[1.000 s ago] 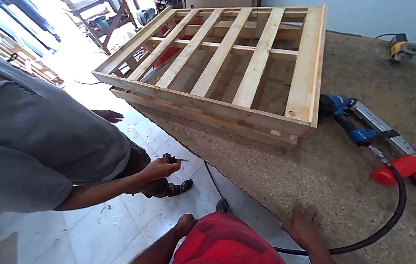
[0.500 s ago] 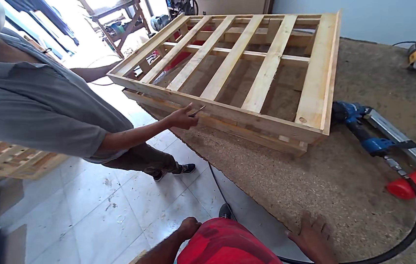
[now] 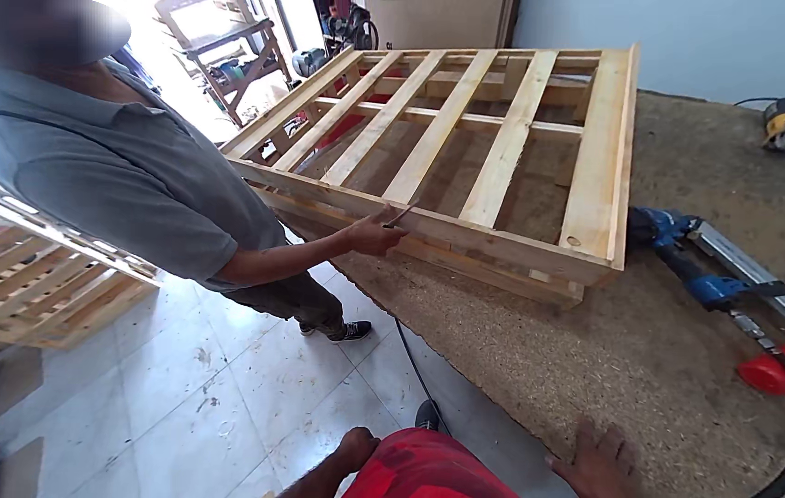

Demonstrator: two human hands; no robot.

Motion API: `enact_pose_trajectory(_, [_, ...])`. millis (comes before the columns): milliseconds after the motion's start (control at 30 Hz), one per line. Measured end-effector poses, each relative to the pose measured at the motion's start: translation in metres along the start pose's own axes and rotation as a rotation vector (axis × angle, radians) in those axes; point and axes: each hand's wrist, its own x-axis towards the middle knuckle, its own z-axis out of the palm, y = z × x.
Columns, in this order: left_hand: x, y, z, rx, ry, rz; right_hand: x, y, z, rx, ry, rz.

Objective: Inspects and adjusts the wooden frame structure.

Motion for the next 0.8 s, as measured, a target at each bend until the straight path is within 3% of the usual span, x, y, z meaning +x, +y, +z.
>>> enact_pose_trajectory(800, [0.003, -0.003, -0.009, -0.041, 0.025, -0.002, 0.003, 0.004, 0.011, 0.028, 0.041, -0.010])
